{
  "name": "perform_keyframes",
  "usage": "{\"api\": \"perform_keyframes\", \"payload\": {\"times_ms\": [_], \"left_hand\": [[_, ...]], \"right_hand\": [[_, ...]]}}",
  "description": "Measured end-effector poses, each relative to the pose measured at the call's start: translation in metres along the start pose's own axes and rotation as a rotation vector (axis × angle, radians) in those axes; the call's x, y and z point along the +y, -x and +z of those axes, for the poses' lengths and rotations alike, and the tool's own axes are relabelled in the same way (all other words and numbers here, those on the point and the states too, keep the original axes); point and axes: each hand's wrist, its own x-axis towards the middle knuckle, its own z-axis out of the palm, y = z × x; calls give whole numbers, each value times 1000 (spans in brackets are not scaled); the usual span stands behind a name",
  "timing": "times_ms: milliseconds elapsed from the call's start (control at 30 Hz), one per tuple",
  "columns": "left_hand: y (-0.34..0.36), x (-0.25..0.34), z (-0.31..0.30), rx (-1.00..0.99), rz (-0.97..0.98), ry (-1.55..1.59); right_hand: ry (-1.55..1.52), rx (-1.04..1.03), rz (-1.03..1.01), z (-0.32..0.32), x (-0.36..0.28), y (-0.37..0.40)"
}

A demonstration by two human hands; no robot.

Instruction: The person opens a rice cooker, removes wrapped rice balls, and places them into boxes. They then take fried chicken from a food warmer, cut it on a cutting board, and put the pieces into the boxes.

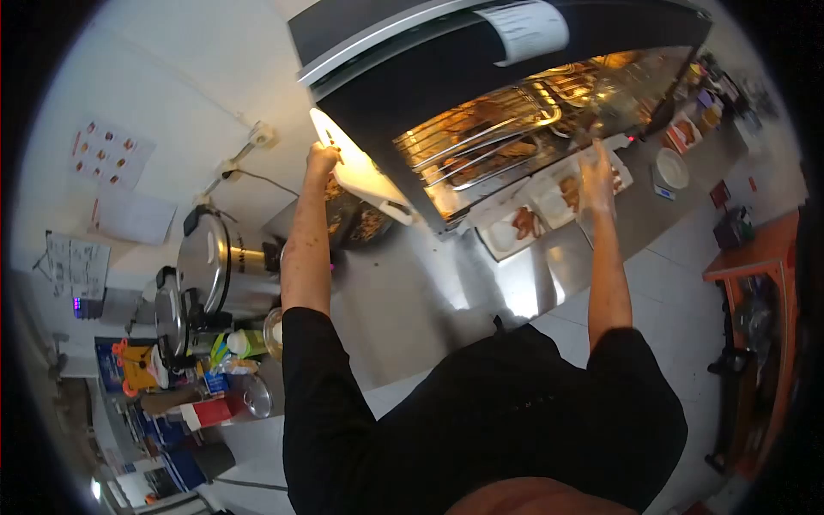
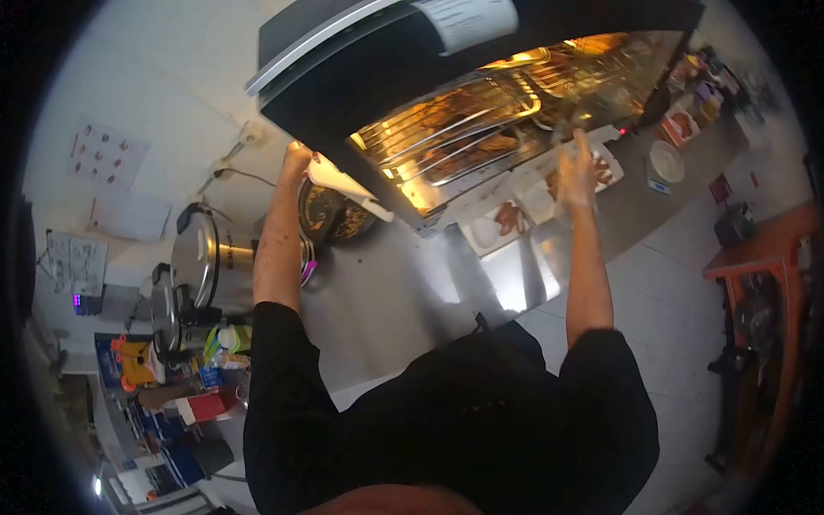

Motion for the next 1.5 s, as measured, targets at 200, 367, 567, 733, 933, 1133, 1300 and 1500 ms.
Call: {"api": "perform_keyframes", "payload": {"times_ms": [200, 367, 567, 733, 933, 1133, 1300, 1500], "left_hand": [[57, -2, 17, 93, -102, 581], [198, -83, 17, 520, 225, 487], [370, -205, 24, 810, 144, -272], [443, -265, 38, 735, -215, 146], [423, -253, 76, 303, -286, 290], [375, -208, 148, -91, -205, 185], [364, -133, 210, -13, 11, 126], [365, -55, 346, 50, 38, 159]], "right_hand": [[-191, -123, 142, -17, -61, -57], [-190, -135, -48, 3, -67, -27], [52, -402, -339, 35, -112, 26], [-68, -360, -531, 72, -145, 80], [-8, -781, -500, 78, -168, 112], [-236, -933, -494, 43, -36, 80], [610, -1075, -343, -37, 137, -4], [655, -1005, 242, -147, 288, -83]]}}
